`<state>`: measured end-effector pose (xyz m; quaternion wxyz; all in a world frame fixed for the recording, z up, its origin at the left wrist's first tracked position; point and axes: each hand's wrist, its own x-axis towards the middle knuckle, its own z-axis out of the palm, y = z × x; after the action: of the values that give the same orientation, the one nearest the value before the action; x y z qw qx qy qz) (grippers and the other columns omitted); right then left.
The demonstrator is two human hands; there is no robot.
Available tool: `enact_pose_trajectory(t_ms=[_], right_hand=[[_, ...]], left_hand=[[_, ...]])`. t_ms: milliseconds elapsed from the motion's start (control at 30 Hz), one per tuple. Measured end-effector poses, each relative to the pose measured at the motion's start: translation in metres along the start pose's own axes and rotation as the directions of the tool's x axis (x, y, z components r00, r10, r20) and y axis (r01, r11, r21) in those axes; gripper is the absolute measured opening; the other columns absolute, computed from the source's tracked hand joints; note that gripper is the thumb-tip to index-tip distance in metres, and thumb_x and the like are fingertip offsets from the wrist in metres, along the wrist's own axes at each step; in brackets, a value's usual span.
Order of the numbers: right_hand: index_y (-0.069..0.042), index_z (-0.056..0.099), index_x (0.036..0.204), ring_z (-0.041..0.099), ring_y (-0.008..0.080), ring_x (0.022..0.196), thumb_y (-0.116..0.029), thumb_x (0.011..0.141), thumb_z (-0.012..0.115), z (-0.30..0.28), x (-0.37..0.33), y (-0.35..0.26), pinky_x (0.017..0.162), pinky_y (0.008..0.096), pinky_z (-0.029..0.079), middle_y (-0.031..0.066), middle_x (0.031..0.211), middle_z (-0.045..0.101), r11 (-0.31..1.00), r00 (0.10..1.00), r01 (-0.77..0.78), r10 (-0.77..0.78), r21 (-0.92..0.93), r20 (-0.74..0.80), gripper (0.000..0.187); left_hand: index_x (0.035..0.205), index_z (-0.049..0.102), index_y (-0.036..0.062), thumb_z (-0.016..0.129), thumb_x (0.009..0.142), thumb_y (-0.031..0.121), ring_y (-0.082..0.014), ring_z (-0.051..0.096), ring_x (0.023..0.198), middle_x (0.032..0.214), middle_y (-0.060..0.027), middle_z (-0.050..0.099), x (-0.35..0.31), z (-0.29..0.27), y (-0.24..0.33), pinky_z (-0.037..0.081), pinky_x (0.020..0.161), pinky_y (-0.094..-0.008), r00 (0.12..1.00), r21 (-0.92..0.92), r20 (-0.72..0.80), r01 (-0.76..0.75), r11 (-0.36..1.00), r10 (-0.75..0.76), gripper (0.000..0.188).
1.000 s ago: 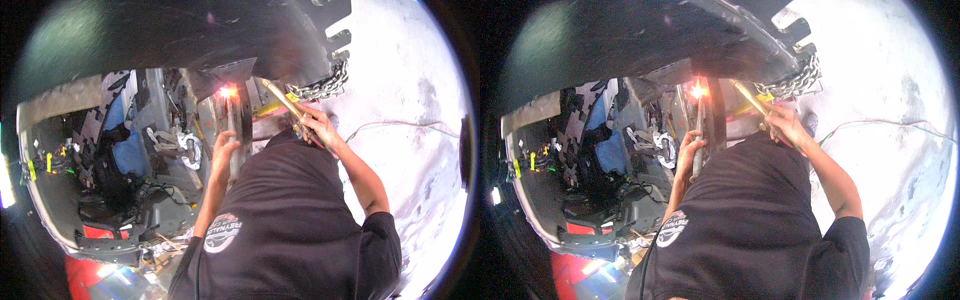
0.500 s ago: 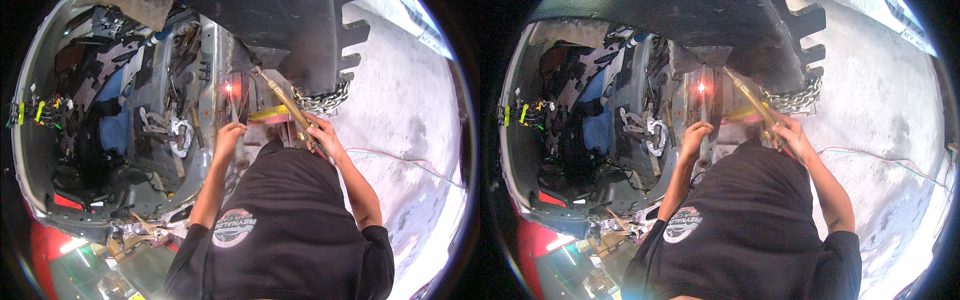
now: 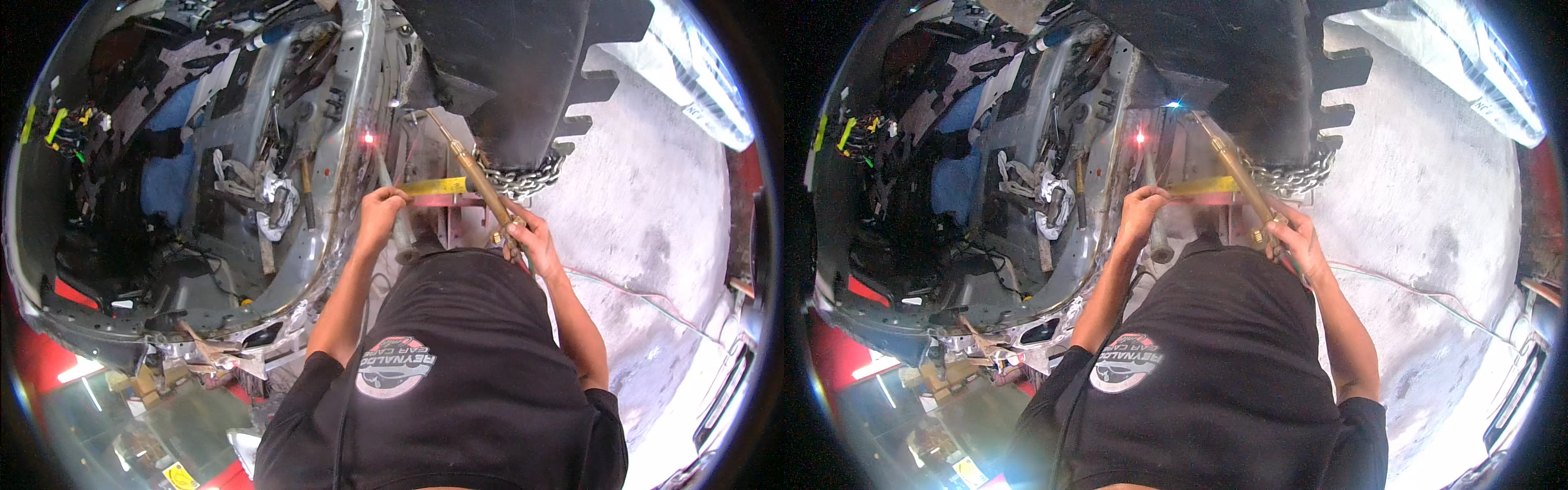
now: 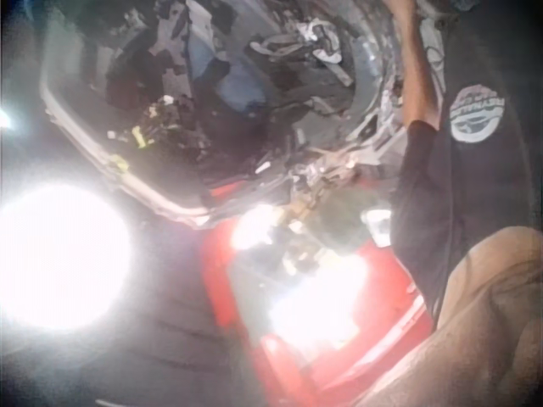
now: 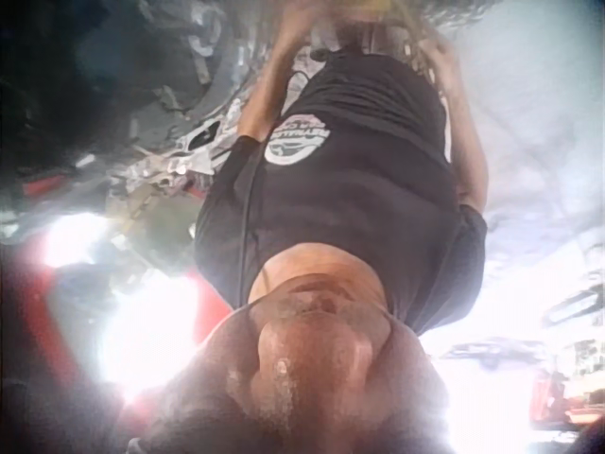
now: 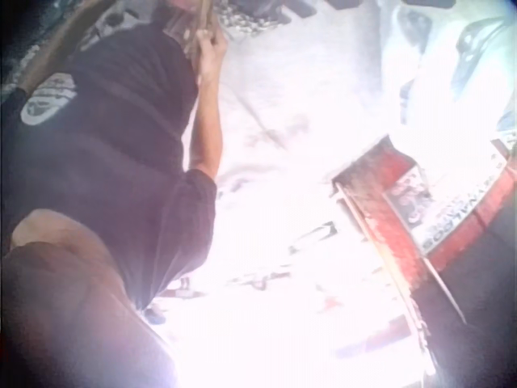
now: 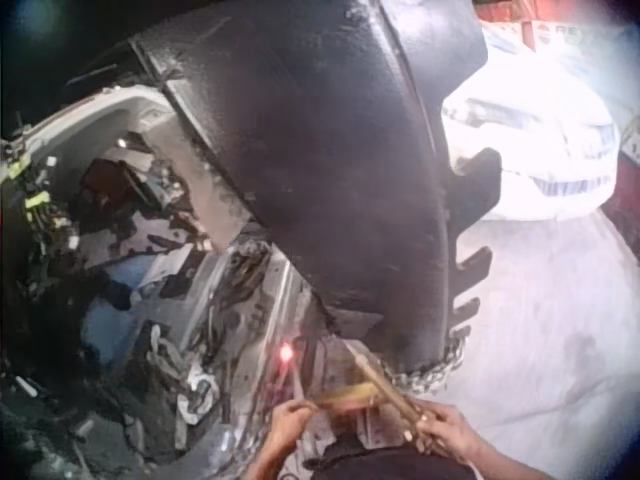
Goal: The person uses a welding torch to weld the front frame of a car. They hold a welding rod in one hand and the torch in the other, applying heat and filler to the metal seams. The person moves along the frame, welding different sections and occasionally adjusting their position.
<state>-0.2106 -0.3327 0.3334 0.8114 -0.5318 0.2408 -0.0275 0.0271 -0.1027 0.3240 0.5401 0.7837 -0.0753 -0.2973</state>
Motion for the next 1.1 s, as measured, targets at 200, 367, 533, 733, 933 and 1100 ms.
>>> enact_pose_trajectory(t_ms=[200, 367, 533, 733, 933, 1100], right_hand=[[0.004, 0.045, 0.153, 0.064, 0.0152, 0.063, -0.030, 0.093, 0.066, 0.004, 0.011, 0.005, 0.056, 0.0273, 0.051, 0.0125, 0.098, 0.071, 0.999, 0.999, 0.033, -0.033, 0.016, 0.005, 0.072], [0.004, 0.044, 0.153, 0.063, 0.0148, 0.063, -0.031, 0.092, 0.066, 0.017, 0.024, 0.012, 0.057, 0.0273, 0.051, 0.0131, 0.101, 0.071, 0.994, 0.994, 0.110, -0.110, 0.001, -0.010, 0.074], [0.005, 0.043, 0.153, 0.063, 0.0148, 0.064, -0.032, 0.092, 0.066, 0.034, 0.027, 0.002, 0.055, 0.0270, 0.051, 0.0137, 0.099, 0.071, 0.998, 0.998, 0.069, -0.069, 0.005, -0.010, 0.075], [0.005, 0.041, 0.155, 0.063, 0.0152, 0.060, -0.034, 0.093, 0.066, 0.048, 0.031, -0.009, 0.053, 0.0268, 0.049, 0.0125, 0.092, 0.069, 0.998, 0.998, 0.061, -0.061, 0.027, -0.002, 0.077], [0.003, 0.047, 0.152, 0.063, 0.0162, 0.060, -0.027, 0.093, 0.064, 0.048, 0.025, -0.016, 0.052, 0.0280, 0.050, 0.0087, 0.091, 0.065, 0.995, 0.995, 0.094, -0.093, 0.046, -0.030, 0.069], [0.004, 0.046, 0.152, 0.063, 0.0161, 0.061, -0.024, 0.093, 0.064, 0.043, 0.023, -0.020, 0.053, 0.0278, 0.050, 0.0115, 0.097, 0.067, 0.997, 0.998, 0.068, -0.068, 0.043, -0.011, 0.068]], left_hand=[[0.086, 0.073, 0.0000, 0.066, 0.080, 0.005, -0.0117, 0.059, 0.073, 0.082, -0.0021, 0.068, 0.012, -0.026, -0.001, 0.045, 0.067, -0.0266, 0.998, -0.083, 0.024, 0.056, 0.995, -0.054, 0.011], [0.087, 0.071, 0.0015, 0.068, 0.079, 0.006, -0.0115, 0.058, 0.071, 0.079, -0.0006, 0.064, 0.017, -0.039, 0.008, 0.044, 0.065, -0.0272, 0.993, -0.159, 0.095, 0.085, 0.984, -0.071, 0.010], [0.088, 0.070, 0.0029, 0.070, 0.078, 0.004, -0.0109, 0.056, 0.067, 0.077, -0.0002, 0.062, 0.017, -0.057, 0.022, 0.042, 0.059, -0.0270, 0.973, -0.274, 0.158, 0.207, 0.939, -0.169, 0.010], [0.089, 0.070, 0.0029, 0.070, 0.080, 0.004, -0.0107, 0.055, 0.064, 0.076, -0.0002, 0.061, 0.019, -0.061, 0.029, 0.043, 0.055, -0.0269, 0.960, -0.287, 0.210, 0.240, 0.927, -0.183, 0.009], [0.091, 0.070, 0.0027, 0.067, 0.082, 0.005, -0.0147, 0.059, 0.068, 0.080, -0.0041, 0.065, 0.017, -0.056, 0.024, 0.048, 0.060, -0.0297, 0.965, -0.213, 0.185, 0.224, 0.951, -0.186, 0.010], [0.092, 0.071, 0.0051, 0.066, 0.084, 0.011, -0.0085, 0.051, 0.062, 0.076, 0.0033, 0.059, 0.002, -0.031, 0.037, 0.041, 0.052, -0.0276, 0.962, 0.041, 0.121, 0.243, 0.969, -0.246, 0.011]])
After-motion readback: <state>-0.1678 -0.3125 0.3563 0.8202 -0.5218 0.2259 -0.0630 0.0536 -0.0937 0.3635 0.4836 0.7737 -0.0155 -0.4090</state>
